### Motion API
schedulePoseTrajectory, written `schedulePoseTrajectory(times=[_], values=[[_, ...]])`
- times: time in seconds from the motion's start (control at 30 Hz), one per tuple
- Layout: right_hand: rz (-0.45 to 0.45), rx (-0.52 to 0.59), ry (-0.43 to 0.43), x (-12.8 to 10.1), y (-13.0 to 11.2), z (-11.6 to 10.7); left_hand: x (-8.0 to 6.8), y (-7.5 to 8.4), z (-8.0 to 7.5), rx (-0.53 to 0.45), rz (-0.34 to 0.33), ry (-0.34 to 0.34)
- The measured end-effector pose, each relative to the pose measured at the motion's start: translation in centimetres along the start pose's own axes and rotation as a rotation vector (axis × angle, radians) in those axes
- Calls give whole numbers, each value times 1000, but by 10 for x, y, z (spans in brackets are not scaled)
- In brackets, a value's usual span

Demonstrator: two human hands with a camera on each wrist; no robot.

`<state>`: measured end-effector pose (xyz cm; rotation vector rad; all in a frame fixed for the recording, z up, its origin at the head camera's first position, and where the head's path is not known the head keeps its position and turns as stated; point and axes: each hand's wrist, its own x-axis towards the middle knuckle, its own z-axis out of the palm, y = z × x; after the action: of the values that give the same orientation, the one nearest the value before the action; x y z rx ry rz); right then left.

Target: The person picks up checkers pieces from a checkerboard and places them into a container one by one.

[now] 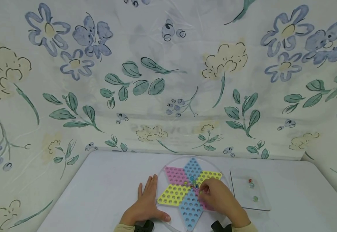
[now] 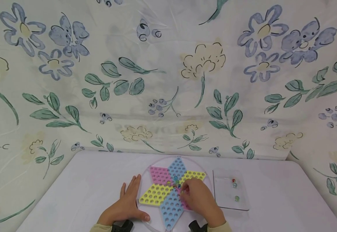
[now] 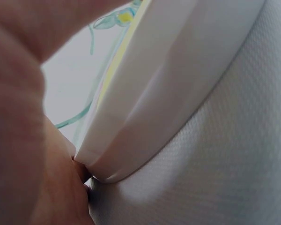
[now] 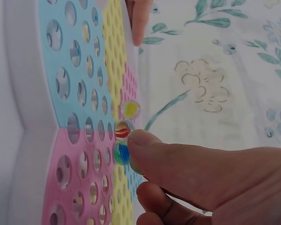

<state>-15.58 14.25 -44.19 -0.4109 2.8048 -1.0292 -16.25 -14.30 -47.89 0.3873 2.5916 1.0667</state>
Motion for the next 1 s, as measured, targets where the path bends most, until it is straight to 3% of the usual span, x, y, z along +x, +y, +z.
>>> schedulePoseTrajectory(times=[0.3, 0.63, 1.0], values=[[75, -8, 58, 2, 0, -6, 0, 1, 0, 4, -1, -2], [87, -78, 141, 0, 2, -14, 0, 1, 0, -1, -2, -2], [129, -74, 198, -1, 5, -24, 0, 1, -1, 1, 10, -12]])
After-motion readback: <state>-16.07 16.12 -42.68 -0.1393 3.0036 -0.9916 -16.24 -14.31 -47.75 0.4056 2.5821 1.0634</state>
